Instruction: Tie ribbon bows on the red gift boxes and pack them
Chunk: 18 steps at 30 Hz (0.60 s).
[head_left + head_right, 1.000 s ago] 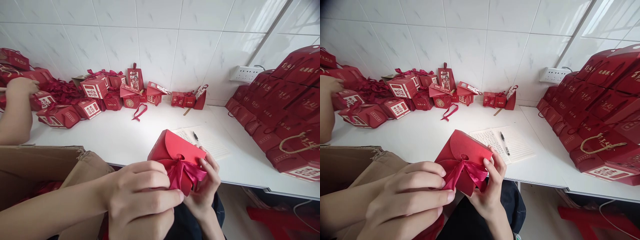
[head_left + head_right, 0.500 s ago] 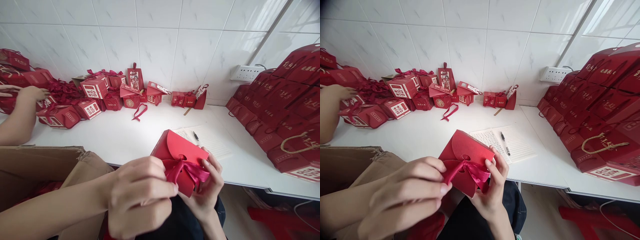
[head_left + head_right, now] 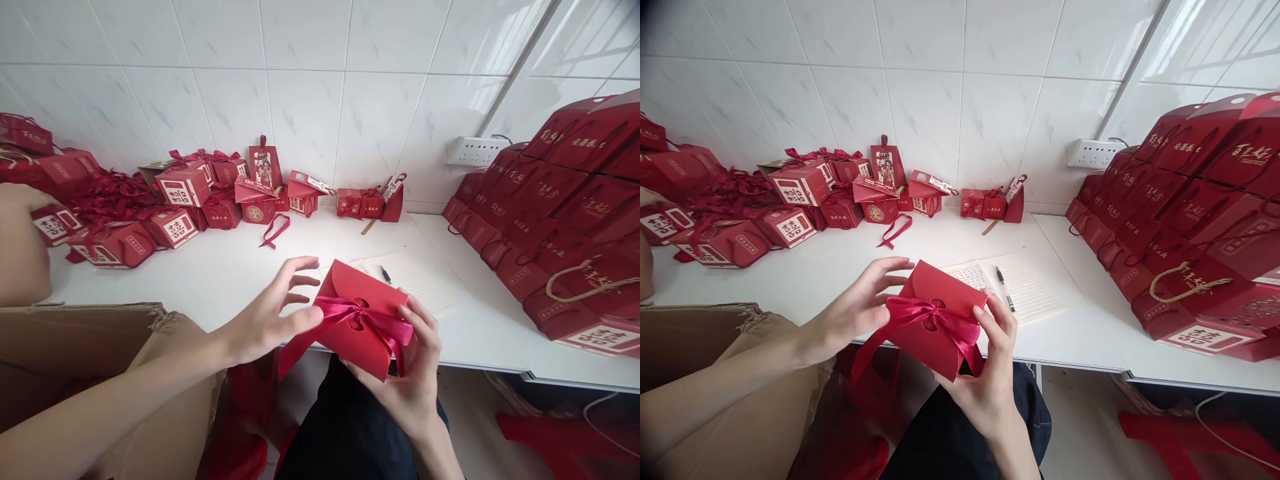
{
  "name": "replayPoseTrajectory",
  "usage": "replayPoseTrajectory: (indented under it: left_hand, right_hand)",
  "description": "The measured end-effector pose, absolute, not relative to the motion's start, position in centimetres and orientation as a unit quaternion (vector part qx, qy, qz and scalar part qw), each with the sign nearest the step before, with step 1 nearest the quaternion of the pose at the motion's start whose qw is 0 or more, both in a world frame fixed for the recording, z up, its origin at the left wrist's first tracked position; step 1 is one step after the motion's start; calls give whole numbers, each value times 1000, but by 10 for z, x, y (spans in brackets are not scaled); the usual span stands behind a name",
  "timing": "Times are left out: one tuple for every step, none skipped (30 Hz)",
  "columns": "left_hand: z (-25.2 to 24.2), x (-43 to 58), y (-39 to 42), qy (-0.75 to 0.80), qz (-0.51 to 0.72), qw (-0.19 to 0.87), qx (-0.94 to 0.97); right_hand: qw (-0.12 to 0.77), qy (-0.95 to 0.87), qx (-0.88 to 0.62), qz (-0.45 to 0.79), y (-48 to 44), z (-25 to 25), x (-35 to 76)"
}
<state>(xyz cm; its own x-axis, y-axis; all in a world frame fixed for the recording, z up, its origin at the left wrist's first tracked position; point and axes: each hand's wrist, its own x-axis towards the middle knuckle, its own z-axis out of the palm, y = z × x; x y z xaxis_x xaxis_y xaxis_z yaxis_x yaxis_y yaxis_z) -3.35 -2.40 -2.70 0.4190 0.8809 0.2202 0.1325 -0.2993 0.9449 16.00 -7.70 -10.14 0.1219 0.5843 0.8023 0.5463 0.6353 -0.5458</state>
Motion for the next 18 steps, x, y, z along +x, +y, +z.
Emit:
replayPoseTrajectory:
  left_hand:
    - [-28, -33, -24, 358, 385, 473, 707]
    - [-29, -33, -24, 360, 373, 467, 716]
    - [-29, -33, -25, 364, 369, 451, 726]
    - [-28, -33, -25, 371, 369, 427, 738]
    - [-27, -34, -25, 378, 371, 397, 749]
    - [-26, -34, -25, 383, 376, 365, 761]
    - [-25, -34, -26, 386, 383, 333, 770]
    - [-23, -33, -27, 386, 393, 303, 778]
    - [-22, -32, -28, 380, 405, 277, 784]
    - [-21, -31, -30, 367, 421, 255, 789]
    - [-19, -29, -31, 347, 442, 234, 793]
    - [-18, -28, -33, 321, 463, 214, 798]
    - [-16, -27, -35, 293, 482, 193, 803]
    - [-15, -26, -37, 263, 495, 169, 811]
    - [-13, -25, -39, 234, 501, 144, 821]
    - [-11, -25, -41, 208, 498, 116, 834]
    - [-10, -26, -44, 189, 485, 86, 849]
    - [-9, -26, -47, 175, 467, 56, 865]
  right_hand:
    - [612, -664, -429, 22, -77, -102, 160]
    - [609, -665, -432, 28, -78, -102, 160]
    - [607, -665, -434, 32, -78, -102, 160]
    - [606, -664, -436, 35, -78, -103, 160]
    - [606, -664, -437, 37, -79, -103, 160]
    - [606, -663, -439, 40, -79, -103, 159]
    - [606, -662, -439, 42, -79, -103, 159]
    - [606, -662, -440, 44, -79, -103, 159]
    - [606, -662, -439, 47, -79, -104, 159]
    - [605, -663, -439, 49, -79, -104, 158]
    - [604, -664, -437, 50, -78, -104, 158]
    - [604, -666, -435, 51, -78, -104, 157]
    - [603, -668, -433, 52, -78, -104, 156]
    - [603, -669, -430, 53, -78, -104, 155]
    - [604, -671, -427, 52, -78, -104, 154]
    - [606, -672, -424, 51, -78, -104, 153]
    - [610, -671, -419, 49, -78, -104, 152]
    - [615, -670, -414, 45, -78, -104, 151]
